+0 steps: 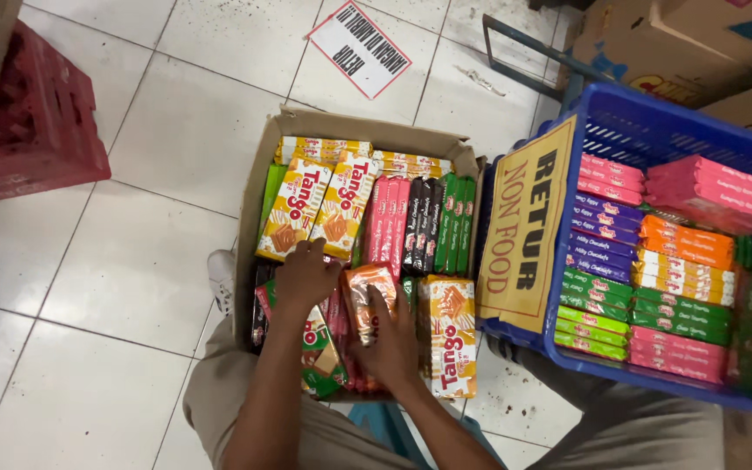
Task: The person sits on the floor and transfers packs of Tango and Oreo biscuits from a cardboard box into a blue plastic crate. They handle the packs by hand, arranging them neatly in rows within the crate.
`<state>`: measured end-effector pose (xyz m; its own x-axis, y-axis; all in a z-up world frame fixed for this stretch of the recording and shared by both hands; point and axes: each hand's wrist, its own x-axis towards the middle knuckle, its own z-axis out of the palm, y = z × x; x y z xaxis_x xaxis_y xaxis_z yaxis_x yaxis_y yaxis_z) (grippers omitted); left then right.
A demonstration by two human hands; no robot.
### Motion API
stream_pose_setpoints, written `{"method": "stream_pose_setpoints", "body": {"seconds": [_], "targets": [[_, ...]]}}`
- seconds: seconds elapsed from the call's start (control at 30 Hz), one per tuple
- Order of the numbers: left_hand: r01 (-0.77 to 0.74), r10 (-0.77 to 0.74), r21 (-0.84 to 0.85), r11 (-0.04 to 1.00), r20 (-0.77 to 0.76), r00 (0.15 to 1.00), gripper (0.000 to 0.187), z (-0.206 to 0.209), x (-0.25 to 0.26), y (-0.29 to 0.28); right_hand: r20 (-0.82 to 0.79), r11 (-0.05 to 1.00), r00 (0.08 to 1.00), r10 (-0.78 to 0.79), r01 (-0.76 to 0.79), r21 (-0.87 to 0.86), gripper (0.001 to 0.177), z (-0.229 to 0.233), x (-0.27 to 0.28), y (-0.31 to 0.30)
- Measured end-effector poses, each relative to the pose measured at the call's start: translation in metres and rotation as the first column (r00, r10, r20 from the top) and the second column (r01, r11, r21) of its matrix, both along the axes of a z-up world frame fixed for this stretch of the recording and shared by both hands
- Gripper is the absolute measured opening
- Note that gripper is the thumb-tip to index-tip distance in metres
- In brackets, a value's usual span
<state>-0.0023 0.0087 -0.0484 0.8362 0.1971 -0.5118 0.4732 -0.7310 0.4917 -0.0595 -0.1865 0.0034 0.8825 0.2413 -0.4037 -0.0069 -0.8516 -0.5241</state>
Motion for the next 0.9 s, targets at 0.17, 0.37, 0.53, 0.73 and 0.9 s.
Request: {"method": "stream_pose_setpoints", "body": {"seconds": [0.17, 0.37, 0.53, 0.73, 0.9], "targets": [[-0.002, 0.002, -0.003, 1.000, 0.003, 1.000, 0.059, 0.005, 0.002, -0.001, -0.022, 0.995, 0.996, 0.087, -0.088, -0.048, 0.107, -0.024, -0.026, -0.028], [-0.068, 0.068, 0.025, 0.997, 0.012, 0.998, 0.062, 0.024, -0.007, 0.011, 0.387, 0.995, 0.920, -0.061, 0.026, 0.097, 0.073, -0.020, 0.003, -0.002], [-0.176, 0.176, -0.005, 0.984, -0.003, 0.984, 0.064, 0.060, -0.021, 0.027, 0.280, 0.981, 0.958, -0.066, 0.012, 0.192, 0.047, -0.063, 0.099, 0.045], [-0.229, 0.226, -0.018, 0.973, -0.095, 0.969, 0.068, 0.059, -0.021, 0.041, -0.175, 0.995, 0.985, -0.016, -0.001, -0.096, 0.105, -0.131, 0.170, 0.103], [-0.257, 0.254, -0.040, 0.966, -0.061, 0.965, 0.069, 0.062, -0.019, 0.044, -0.223, 0.974, 0.955, -0.194, 0.159, -0.164, 0.118, -0.084, 0.167, 0.137]]}}
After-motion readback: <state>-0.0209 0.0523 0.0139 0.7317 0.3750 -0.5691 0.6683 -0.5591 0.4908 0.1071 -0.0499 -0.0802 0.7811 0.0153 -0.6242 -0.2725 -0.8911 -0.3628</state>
